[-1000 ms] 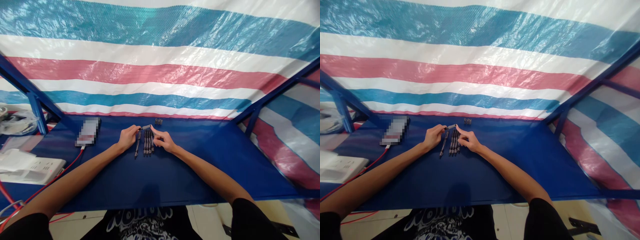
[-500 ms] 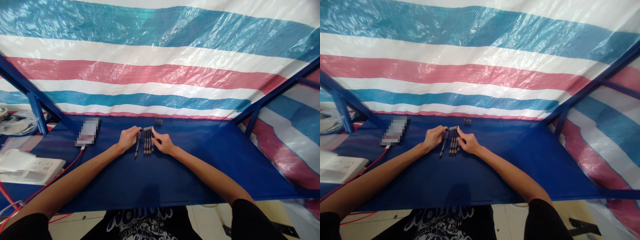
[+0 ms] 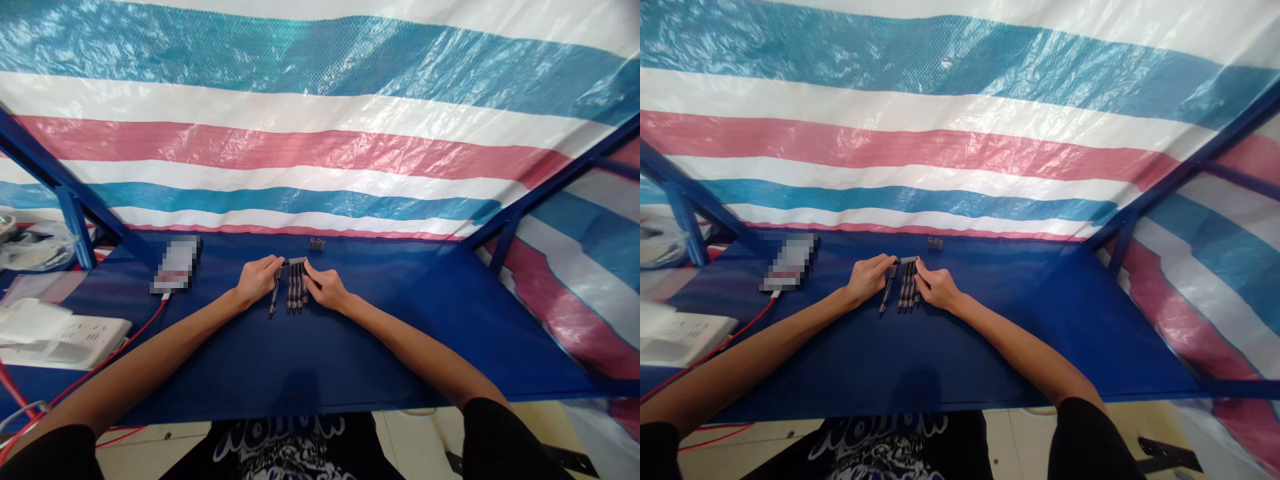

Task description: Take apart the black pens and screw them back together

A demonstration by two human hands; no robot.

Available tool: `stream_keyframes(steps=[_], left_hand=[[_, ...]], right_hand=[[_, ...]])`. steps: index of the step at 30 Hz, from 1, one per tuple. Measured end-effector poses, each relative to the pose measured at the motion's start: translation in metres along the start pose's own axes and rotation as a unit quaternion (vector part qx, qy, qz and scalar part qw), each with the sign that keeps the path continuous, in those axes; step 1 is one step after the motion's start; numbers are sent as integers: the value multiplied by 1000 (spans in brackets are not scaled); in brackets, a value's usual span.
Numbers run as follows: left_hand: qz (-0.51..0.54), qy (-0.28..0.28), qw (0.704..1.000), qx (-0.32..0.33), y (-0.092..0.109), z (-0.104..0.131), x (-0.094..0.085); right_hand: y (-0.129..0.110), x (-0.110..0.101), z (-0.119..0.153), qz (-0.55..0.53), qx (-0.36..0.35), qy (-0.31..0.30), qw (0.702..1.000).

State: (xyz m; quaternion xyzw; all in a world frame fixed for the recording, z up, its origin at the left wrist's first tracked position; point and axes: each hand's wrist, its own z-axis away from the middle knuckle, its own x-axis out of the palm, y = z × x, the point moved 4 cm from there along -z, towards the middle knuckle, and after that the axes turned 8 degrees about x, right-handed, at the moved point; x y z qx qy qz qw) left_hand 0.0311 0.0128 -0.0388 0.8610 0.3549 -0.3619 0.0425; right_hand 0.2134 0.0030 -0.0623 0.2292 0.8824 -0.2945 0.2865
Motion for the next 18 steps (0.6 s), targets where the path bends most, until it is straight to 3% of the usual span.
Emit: stream_keyframes(steps=[18], left_hand=[[43, -18, 998, -44, -3, 5, 6]], right_hand=[[2, 3, 0, -12, 18, -24, 999]])
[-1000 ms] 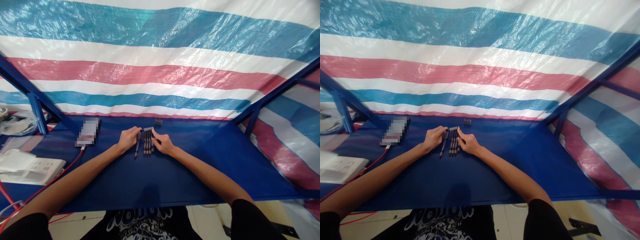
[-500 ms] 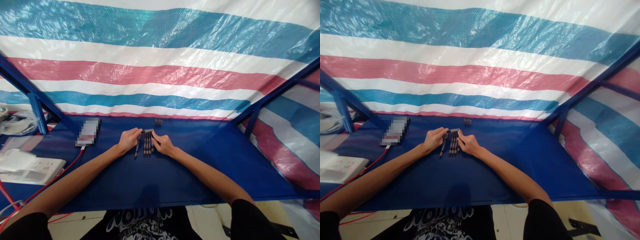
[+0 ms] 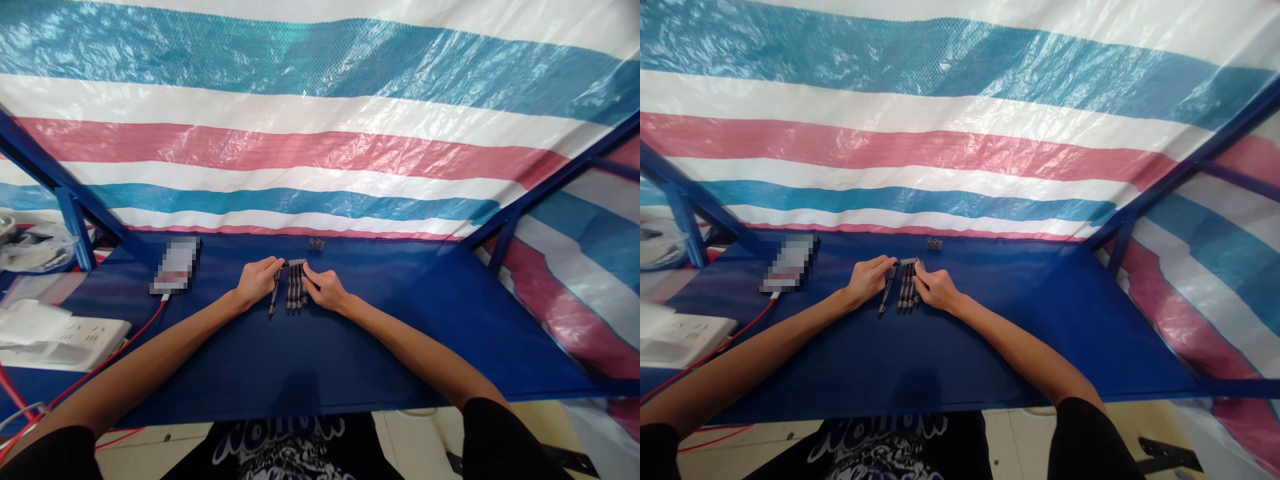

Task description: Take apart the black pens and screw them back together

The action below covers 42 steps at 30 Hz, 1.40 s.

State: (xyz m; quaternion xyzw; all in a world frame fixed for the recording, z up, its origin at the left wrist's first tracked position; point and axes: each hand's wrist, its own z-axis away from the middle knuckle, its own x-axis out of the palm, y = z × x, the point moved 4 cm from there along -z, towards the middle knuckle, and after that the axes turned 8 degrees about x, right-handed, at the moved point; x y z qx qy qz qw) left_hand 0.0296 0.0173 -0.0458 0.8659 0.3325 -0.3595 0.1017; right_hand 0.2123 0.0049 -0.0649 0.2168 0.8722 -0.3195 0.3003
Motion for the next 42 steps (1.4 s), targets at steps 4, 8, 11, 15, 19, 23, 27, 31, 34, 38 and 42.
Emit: stream_keyframes(steps=[4, 8, 11, 15, 19, 23, 27, 31, 34, 38, 42], left_hand=[[16, 0, 1000, -9, -2, -2, 0], [18, -19, 1000, -1, -1, -2, 4], [15, -25, 999, 29, 2, -1, 6], [25, -25, 997, 63, 7, -2, 3], [29, -14, 998, 51, 7, -7, -2], [20, 10, 999, 29, 5, -8, -6], [19, 27, 998, 51, 6, -7, -7], [18, 33, 997, 66, 12, -17, -15], [20, 28, 998, 51, 21, -31, -29], [18, 11, 999, 42, 37, -47, -48], [-9, 12, 999, 51, 45, -52, -58]], right_hand=[[1, -6, -4, -38, 47, 39, 997], [1, -16, -9, -73, 128, 85, 985], [-3, -17, -12, -78, 124, 66, 987], [-9, -15, -14, -69, 66, 43, 995], [-7, -22, -16, -74, 54, 72, 993], [-6, -28, -22, -84, 34, 61, 994], [-6, -28, -26, -66, -4, 15, 998], [-8, -38, -31, -31, -32, -2, 999], [-17, -53, -36, -32, -53, 0, 998], [-35, -69, -39, -57, -62, 34, 996], [-43, -67, -38, -91, -35, 34, 995]])
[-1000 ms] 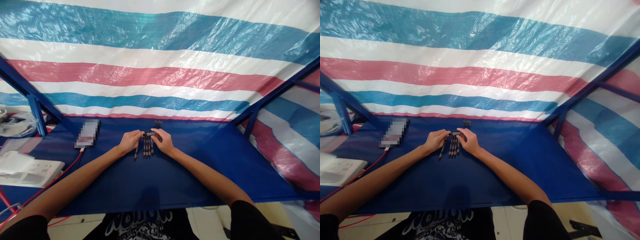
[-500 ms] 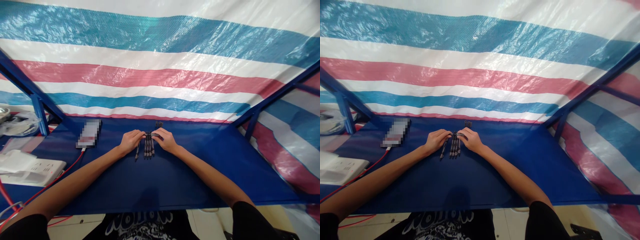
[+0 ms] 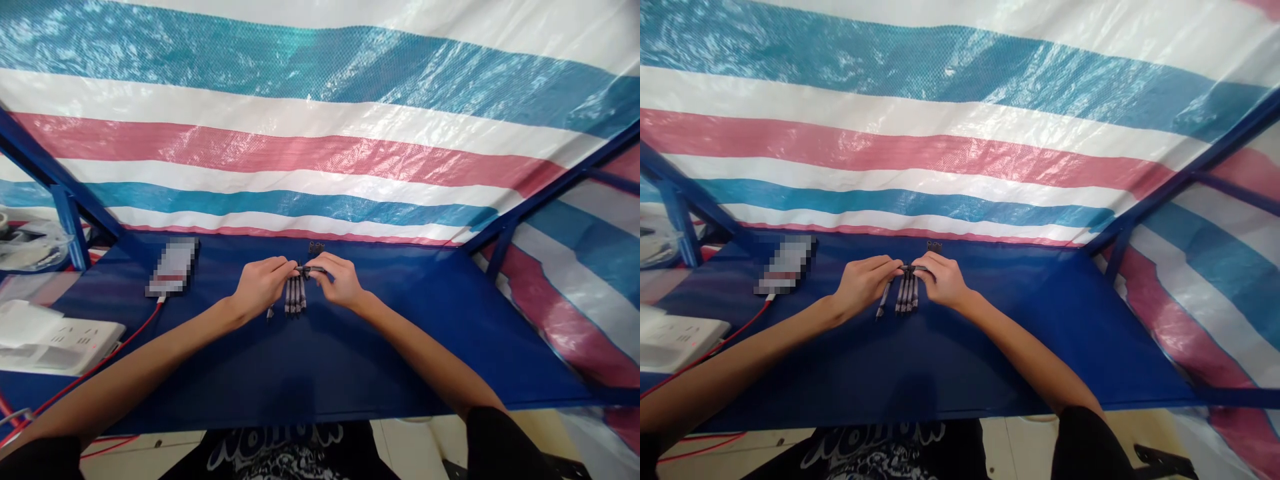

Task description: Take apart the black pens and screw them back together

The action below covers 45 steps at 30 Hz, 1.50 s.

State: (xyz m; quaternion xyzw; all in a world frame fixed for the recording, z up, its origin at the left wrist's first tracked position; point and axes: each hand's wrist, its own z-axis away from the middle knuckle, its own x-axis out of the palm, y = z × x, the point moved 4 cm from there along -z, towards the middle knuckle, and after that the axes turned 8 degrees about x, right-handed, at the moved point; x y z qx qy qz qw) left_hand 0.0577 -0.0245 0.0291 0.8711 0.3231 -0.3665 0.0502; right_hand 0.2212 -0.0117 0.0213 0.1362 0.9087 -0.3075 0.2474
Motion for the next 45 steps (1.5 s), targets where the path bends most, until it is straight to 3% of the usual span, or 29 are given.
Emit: stream_keyframes(steps=[3, 7, 11, 15, 18, 25, 31, 38, 45], left_hand=[[-26, -18, 999, 16, -8, -1, 0], [-26, -77, 996, 26, -25, 0, 5], [14, -200, 979, -21, -33, 2, 11], [59, -337, 936, -79, -33, 4, 18], [56, -388, 913, -115, -34, 5, 22], [-29, -402, 903, -148, -37, 12, 29], [-86, -404, 900, -140, -26, 9, 22], [-83, -410, 894, -163, -4, 3, 11], [-80, -424, 890, -149, 0, 6, 11]], right_hand=[[6, 2, -2, 0, 31, -2, 1000], [15, -2, -7, 57, 9, -40, 998], [21, -8, -8, 99, 0, -59, 993], [21, -7, -7, 122, -9, -90, 988], [19, -3, -6, 121, -12, -112, 986], [15, 3, -2, 110, -5, -142, 984], [9, 6, -1, 66, 30, -84, 994], [-7, 9, 3, 19, 44, -31, 998], [-2, 21, 9, -1, 97, -61, 993]])
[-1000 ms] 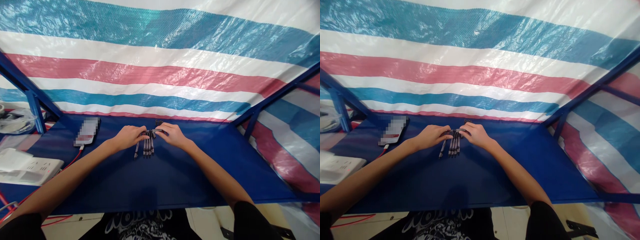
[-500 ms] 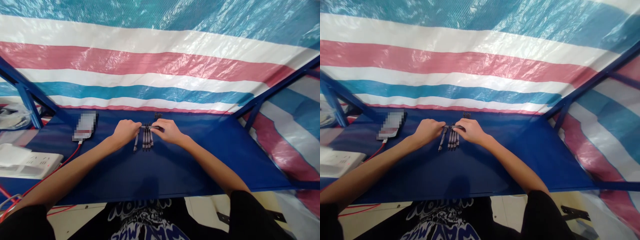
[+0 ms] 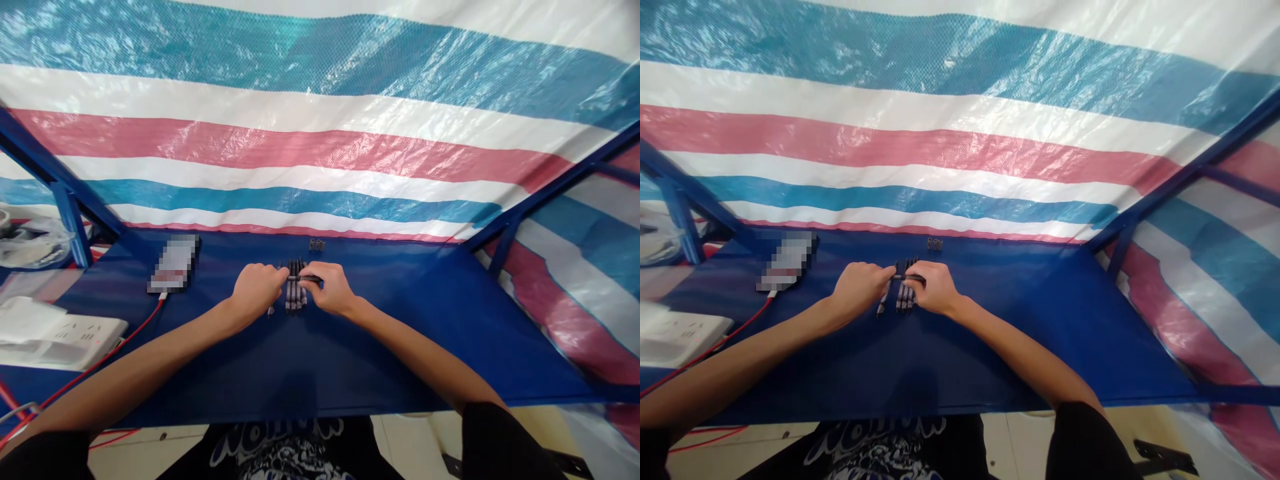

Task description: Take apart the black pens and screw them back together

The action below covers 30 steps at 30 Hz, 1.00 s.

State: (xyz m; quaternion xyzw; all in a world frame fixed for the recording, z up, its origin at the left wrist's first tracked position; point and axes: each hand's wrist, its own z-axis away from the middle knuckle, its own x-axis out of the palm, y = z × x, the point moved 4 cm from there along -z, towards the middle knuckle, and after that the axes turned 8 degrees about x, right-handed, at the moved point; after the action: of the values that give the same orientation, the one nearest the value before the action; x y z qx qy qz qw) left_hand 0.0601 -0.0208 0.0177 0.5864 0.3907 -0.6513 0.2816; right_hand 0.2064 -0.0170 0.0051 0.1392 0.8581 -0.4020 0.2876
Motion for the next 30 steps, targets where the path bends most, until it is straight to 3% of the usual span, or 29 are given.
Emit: stream_keyframes(steps=[14, 30], left_hand=[[10, 15, 1000, 9, 0, -3, 10], [17, 34, 999, 17, -23, -10, -2]], right_hand=[[0, 7, 1, -11, 27, 9, 1000], [7, -6, -7, 147, -79, -13, 986]])
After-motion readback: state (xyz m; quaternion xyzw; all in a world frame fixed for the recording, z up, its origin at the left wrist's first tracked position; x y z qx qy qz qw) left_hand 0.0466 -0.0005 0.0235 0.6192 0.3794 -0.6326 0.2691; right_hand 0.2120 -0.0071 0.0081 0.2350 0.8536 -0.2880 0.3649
